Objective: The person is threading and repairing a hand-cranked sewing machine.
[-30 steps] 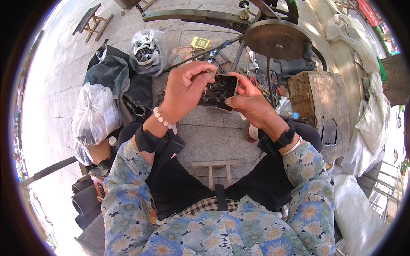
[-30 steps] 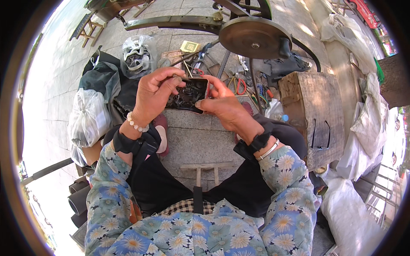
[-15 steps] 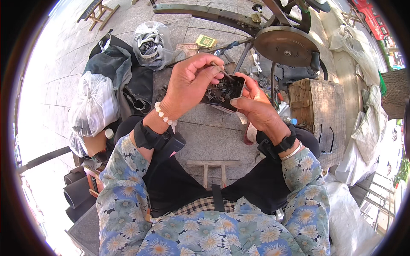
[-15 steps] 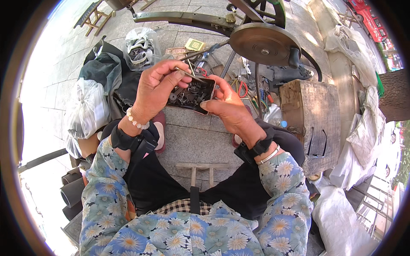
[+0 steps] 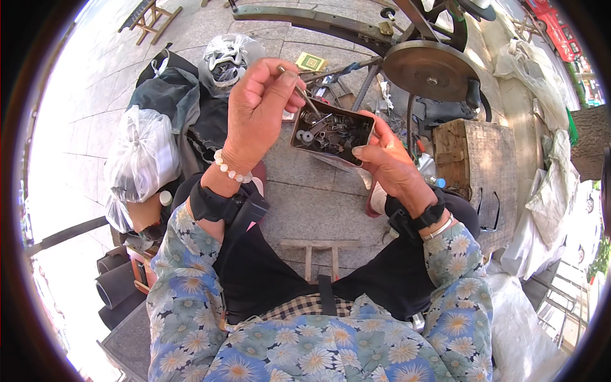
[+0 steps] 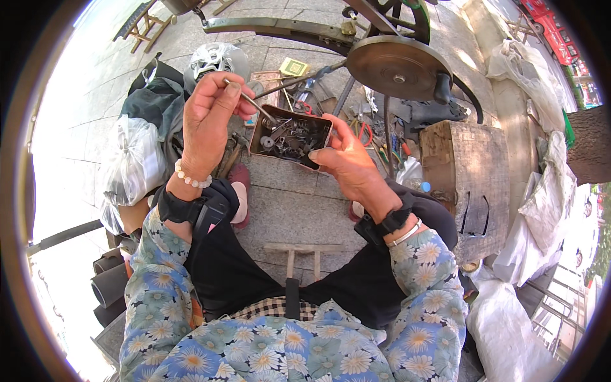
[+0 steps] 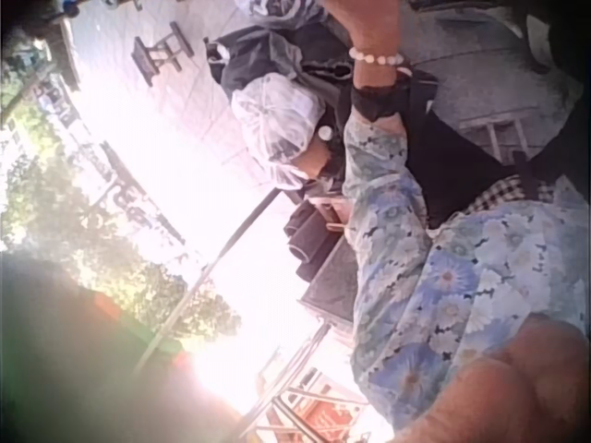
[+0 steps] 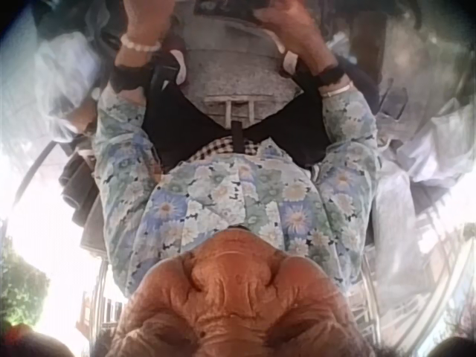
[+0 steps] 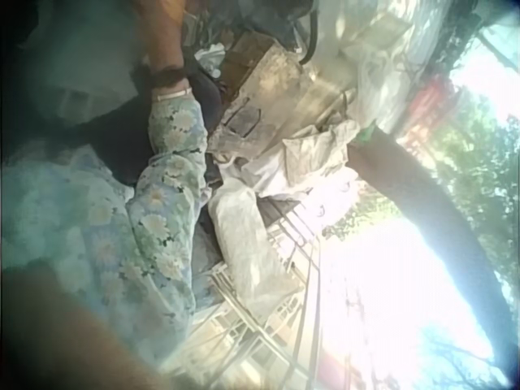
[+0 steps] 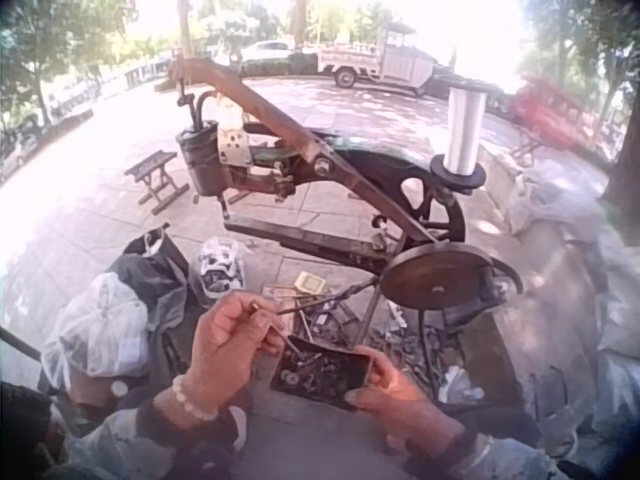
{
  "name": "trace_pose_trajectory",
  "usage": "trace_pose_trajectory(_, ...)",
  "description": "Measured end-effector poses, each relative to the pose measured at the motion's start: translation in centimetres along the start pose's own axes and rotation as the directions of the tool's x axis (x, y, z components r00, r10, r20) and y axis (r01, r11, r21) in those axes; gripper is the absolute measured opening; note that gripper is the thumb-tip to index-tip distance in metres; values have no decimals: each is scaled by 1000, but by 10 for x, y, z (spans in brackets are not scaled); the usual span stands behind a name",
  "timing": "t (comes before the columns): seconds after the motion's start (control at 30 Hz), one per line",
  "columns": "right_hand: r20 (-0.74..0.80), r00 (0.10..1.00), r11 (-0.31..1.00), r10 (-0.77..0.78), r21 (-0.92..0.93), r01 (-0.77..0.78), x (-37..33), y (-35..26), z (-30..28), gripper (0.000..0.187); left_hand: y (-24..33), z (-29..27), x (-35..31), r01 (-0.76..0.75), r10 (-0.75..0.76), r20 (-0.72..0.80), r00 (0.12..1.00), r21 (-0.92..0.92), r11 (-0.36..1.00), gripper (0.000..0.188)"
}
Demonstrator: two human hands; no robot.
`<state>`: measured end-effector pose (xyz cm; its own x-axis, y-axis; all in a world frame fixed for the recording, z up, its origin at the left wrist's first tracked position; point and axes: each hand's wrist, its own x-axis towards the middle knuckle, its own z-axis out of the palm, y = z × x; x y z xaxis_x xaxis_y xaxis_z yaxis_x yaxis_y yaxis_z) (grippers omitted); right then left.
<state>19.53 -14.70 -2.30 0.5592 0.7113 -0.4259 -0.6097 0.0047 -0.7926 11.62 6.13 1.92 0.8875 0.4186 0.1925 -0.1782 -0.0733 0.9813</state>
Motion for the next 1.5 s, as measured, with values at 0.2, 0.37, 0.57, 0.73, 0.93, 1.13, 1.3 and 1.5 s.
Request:
trace_pose_trajectory(0.2, -20, 1000, 1000, -1, -3, 1, 1, -1, 0, 73, -2, -5, -3, -24, 21, 23, 1000, 152, 988, 11)
trace_pose_trajectory(0.37, -17, 999, 999, -40, 10, 40, 2, 0, 2, 76, -7, -3, -6, -89, 62, 107, 992, 273, 958, 10)
trace_pose_trajectory(0.57, -18, 994, 993, -111, 42, 112, 3, 1, 1, 76, -6, 1, -6, -141, 114, 102, 988, 313, 939, 5)
trace_pose_trajectory(0.73, -34, 993, 993, -114, 34, 115, 1, 0, 0, 76, -7, -3, -6, 12, -36, 121, 992, 193, 981, 10)
trace_pose_trajectory(0.93, -23, 996, 996, -84, 35, 84, 3, 3, -1, 70, -10, -4, -8, 42, -57, 115, 992, 130, 991, 11)
trace_pose_trajectory(1.13, -35, 998, 998, -54, 31, 55, 0, 0, -1, 65, -12, 0, -8, 15, -29, 113, 993, 123, 992, 10)
trace_pose_trajectory(1.3, -6, 999, 998, -34, 49, 34, 2, 5, -2, 66, -12, 3, -8, -63, 32, 106, 994, 299, 952, 8)
trace_pose_trajectory(1.5, -30, 997, 996, -66, 55, 67, 0, 2, 3, 71, -6, 8, -8, -149, 146, 37, 989, 363, 920, 4)
